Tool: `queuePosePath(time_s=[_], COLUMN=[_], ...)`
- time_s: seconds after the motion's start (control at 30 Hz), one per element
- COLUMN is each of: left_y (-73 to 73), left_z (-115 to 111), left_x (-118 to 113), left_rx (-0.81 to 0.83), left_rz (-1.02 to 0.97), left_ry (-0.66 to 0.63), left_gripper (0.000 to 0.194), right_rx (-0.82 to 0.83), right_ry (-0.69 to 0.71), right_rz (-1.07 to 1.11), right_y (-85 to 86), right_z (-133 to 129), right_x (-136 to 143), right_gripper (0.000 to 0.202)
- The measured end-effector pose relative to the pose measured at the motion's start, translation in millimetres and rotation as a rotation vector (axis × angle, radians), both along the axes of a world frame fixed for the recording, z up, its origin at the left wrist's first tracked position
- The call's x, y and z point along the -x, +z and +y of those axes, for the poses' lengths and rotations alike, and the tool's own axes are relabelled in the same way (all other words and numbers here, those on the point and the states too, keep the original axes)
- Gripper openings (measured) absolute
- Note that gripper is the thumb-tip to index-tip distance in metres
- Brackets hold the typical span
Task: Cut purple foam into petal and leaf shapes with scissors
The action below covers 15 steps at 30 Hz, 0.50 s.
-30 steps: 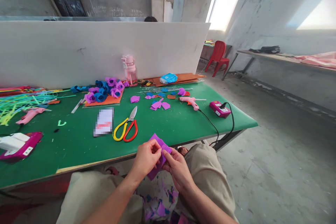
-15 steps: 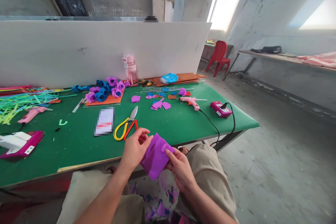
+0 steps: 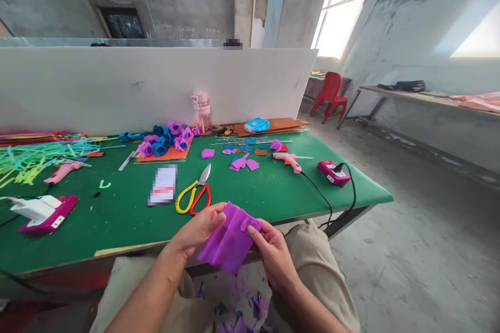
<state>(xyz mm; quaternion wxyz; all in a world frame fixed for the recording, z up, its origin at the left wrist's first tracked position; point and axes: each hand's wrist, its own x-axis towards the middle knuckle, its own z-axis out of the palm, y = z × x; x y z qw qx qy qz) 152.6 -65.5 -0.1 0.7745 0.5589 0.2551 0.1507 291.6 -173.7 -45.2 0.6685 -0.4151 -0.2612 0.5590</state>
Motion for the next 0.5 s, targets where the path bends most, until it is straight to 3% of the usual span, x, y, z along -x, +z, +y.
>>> queuePosePath(time_s=[0.13,0.33,0.43,0.5], left_y=[1.3,-6.8,-1.8,6.5], left_z=[1.5,4.5,9.9,16.8], left_x=[-4.3,-15.4,-16.0,-16.0], left_rx=[-0.105,-0.272,-0.353,-0.532], left_rz=[0.049,0.253,0.331,0.431], left_ry=[0.054,0.173,0.146,0.060], left_gripper=[0.054,0.033,0.023,0.018], right_rx=[0.001,-0.011,-0.003,0.006], right_ry=[-0.096,-0.104,-0.057,0.023], right_rz=[-0.103,-0.210,-0.243,-0.311], right_y=[-3.9,-14.0,-9.8,-2.8], right_z=[7.2,8.9,10.9,15.3], right_x=[0.5,5.0,-0.8,-9.2], right_gripper=[0.025,0.027,0.026,0.023])
